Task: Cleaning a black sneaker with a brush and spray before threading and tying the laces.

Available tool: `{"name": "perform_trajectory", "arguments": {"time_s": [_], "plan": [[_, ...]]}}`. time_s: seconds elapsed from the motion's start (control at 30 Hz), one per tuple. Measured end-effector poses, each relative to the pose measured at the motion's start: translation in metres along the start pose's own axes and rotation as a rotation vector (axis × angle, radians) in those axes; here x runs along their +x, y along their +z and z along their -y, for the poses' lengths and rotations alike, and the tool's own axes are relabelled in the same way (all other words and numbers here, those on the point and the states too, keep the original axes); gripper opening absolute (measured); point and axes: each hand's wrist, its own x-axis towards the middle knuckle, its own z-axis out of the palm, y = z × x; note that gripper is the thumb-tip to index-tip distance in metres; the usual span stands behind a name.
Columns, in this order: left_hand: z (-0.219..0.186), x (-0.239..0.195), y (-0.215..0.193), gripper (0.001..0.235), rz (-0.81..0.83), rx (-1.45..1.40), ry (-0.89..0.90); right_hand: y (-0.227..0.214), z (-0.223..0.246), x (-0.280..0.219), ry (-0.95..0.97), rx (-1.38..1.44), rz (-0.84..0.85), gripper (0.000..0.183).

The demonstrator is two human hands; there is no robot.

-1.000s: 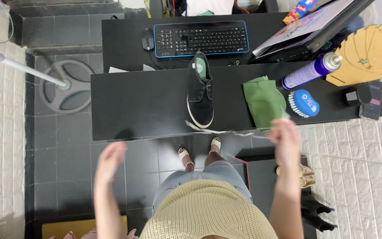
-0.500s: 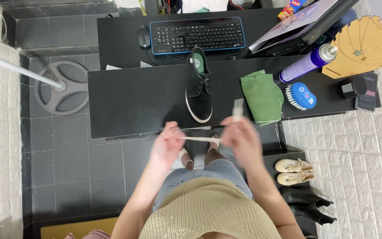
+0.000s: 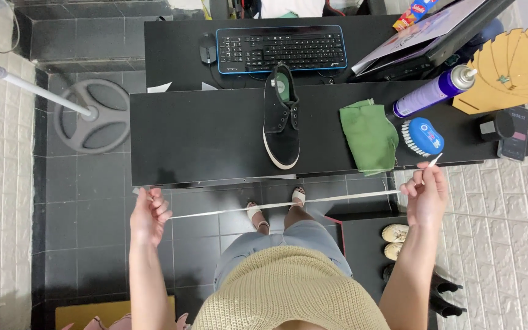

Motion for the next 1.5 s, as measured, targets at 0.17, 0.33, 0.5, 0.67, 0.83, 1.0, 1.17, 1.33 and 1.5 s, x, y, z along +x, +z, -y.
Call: {"name": "perform_trajectory", "arguments": {"time_s": [0.17,0.33,0.5,0.67,0.83,1.0,1.17,1.33,1.5], "plan": [[-0.013,-0.003,0.023,0.029,-0.067,0.197,0.080,-0.017,-0.013,0.004,0.022,0.017,-0.053,0.023],[0.001,-0.004,0.059,0.031,0.022,0.674,0.303,0.011,-0.003,-0.013,0.002,-0.157,-0.052,0.022],[-0.005,-0.024,0.153,0.021,0.245,1.245,0.568,0.047,-0.017,-0.010,-0.191,-0.550,0.127,0.015],[0.009,-0.005,0.213,0.012,0.275,1.345,0.703,0.109,-0.025,0.002,-0.290,-0.716,0.374,0.015],[0.029,0.038,0.248,0.008,0.243,1.411,0.779,0.153,-0.049,0.025,-0.267,-0.772,0.520,0.015],[0.053,0.070,0.265,0.006,0.238,1.485,0.889,0.179,-0.053,0.042,-0.362,-0.815,0.579,0.008],[0.062,0.080,0.276,0.006,0.207,1.508,0.943,0.187,-0.072,0.060,-0.401,-0.893,0.623,0.006],[0.072,0.092,0.280,0.008,0.181,1.573,1.003,0.194,-0.076,0.069,-0.433,-0.937,0.640,0.005],[0.083,0.101,0.280,0.008,0.193,1.616,1.034,0.200,-0.072,0.074,-0.501,-0.958,0.700,0.004]]}}
